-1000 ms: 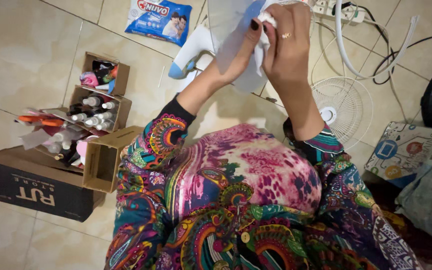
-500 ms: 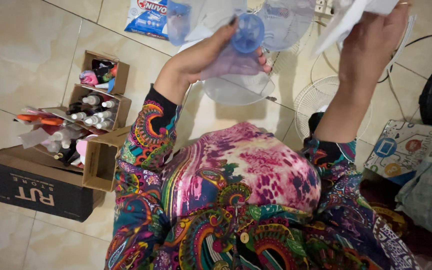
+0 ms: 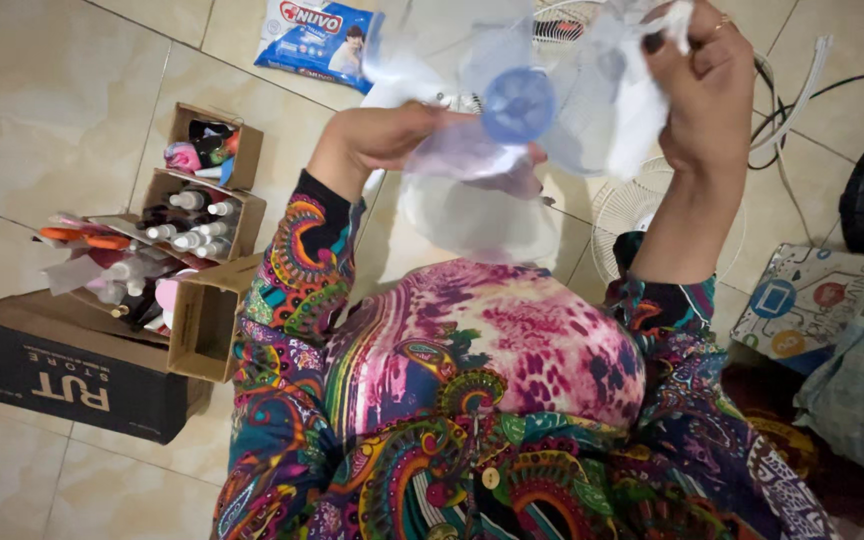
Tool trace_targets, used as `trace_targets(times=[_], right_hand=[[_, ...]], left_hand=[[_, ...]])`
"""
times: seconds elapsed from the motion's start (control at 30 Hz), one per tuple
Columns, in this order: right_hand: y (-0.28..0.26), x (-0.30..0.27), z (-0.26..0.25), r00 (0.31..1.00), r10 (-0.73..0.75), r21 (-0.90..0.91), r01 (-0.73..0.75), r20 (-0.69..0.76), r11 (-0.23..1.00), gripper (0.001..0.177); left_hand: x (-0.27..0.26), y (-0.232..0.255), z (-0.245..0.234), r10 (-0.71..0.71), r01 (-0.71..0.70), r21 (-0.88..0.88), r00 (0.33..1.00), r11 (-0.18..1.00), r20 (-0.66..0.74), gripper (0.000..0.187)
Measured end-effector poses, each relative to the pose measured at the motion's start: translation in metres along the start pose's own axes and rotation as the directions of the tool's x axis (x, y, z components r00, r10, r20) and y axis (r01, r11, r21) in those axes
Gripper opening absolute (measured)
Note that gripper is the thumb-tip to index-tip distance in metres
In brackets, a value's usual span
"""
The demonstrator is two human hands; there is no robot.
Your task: The person disassembles a small white electric fan using a screwdriver, removes the front grille and fan blades, and wipes the fan blades and grille with a white cloth. The person then reassembles the fan.
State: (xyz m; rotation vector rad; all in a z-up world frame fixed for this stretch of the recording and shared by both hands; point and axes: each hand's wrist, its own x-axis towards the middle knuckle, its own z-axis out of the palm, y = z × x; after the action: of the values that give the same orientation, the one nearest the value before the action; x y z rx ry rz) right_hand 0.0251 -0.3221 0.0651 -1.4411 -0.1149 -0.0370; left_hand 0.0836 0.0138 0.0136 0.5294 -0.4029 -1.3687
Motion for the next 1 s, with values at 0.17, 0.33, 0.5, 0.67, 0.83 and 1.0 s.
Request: trace_targets(times=[0.17,0.33,0.5,0.67,0.83,1.0], right_hand=[[0.023,-0.007,0.027,0.992,-0.049,0.308,0.083,-0.116,0.948,0.034],[0.042,-0.016,0.075,0.978,-0.109,0.332,0.165,-0.180,0.929,0.032],[0.048,-0.028,0.104,0.954,-0.113,0.393,0.220,-0.278,0.893,0.032],[0.047,-0.034,0.114,0.960,-0.119,0.235,0.181,-0.255,0.955,0.024],[0.049,-0.035,0.100,0.992,-0.122,-0.161,0.123,0.016,0.979,0.015],[0.043,-0.021,0.046,0.919,-0.349,-0.219,0.307,-0.183,0.926,0.052]], left_hand=[[0.004,-0.014,-0.041,0.451,-0.399,0.284,0.881,0.872,-0.147,0.070],[0.045,-0.027,-0.024,0.709,-0.631,0.357,0.689,0.689,-0.151,0.050],[0.031,-0.006,0.021,0.766,-0.687,0.380,0.635,0.619,-0.099,0.064],[0.022,-0.003,0.034,0.737,-0.690,0.426,0.672,0.585,0.077,0.075],[0.020,-0.034,-0.026,0.807,-0.661,0.475,0.543,0.581,-0.231,0.061],[0.002,-0.063,-0.041,0.641,-0.470,0.438,0.611,0.766,-0.465,0.055]])
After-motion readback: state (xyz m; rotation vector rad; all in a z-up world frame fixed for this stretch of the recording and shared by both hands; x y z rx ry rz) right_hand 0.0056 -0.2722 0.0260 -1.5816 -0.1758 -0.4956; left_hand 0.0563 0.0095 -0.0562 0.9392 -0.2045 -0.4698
